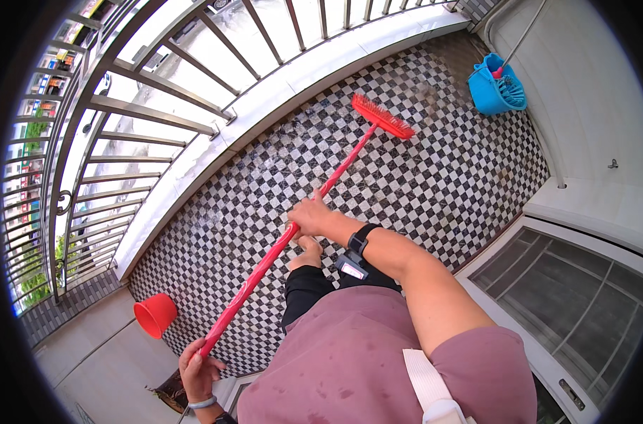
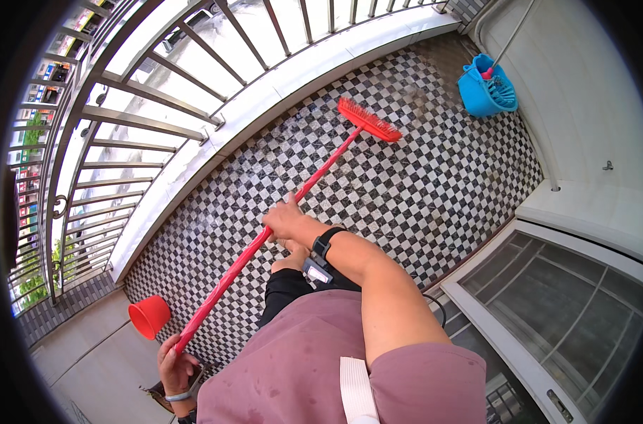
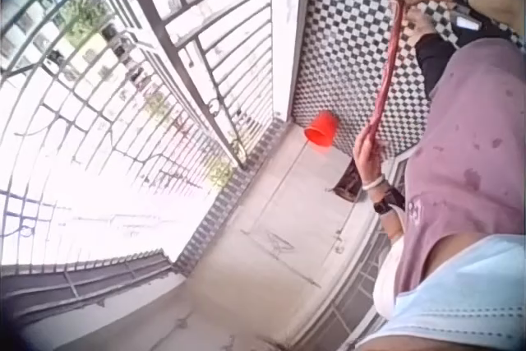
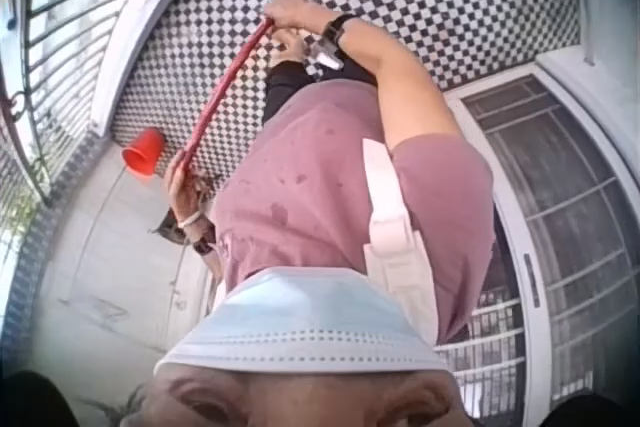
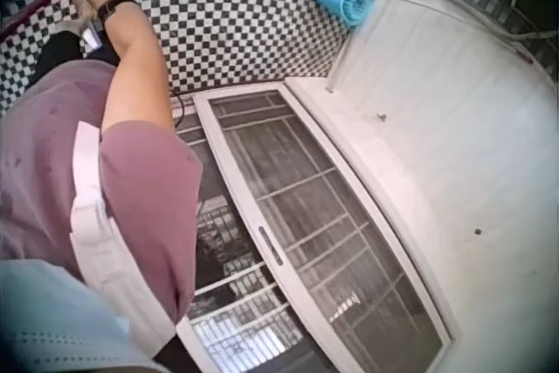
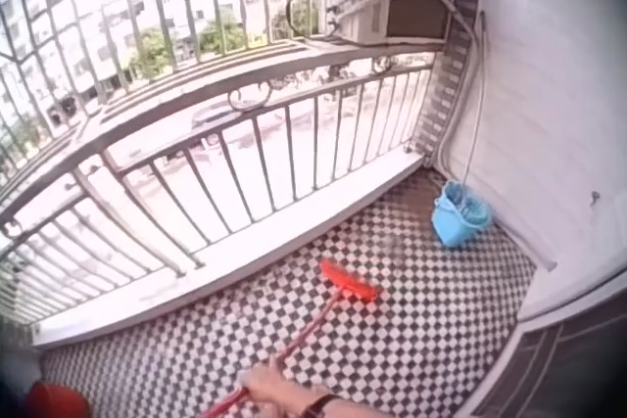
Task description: Pouring water and sweeping the floor on an outdoor balcony.
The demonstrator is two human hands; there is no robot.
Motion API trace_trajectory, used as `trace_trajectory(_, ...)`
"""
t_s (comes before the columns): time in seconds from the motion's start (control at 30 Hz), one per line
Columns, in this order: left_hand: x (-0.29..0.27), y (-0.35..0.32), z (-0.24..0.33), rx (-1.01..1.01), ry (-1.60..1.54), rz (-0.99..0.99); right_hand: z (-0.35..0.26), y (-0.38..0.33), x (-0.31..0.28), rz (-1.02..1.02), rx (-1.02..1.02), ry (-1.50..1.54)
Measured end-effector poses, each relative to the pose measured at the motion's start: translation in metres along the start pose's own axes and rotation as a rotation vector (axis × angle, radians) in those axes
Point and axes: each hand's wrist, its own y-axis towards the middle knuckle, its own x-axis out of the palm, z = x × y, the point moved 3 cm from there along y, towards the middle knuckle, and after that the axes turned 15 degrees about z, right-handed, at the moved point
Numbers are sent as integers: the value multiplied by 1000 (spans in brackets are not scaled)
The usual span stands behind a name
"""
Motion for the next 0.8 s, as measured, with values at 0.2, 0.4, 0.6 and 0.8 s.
trace_trajectory(0.2,20,-29,96,-100,594,296,-98,1,18,-134,-178,380)
trace_trajectory(0.4,199,79,20,6,709,-190,138,9,-19,73,128,17)
trace_trajectory(0.6,292,145,19,123,670,-401,230,25,-101,17,356,-268)
trace_trajectory(0.8,173,99,77,-391,460,17,81,35,-46,177,148,240)
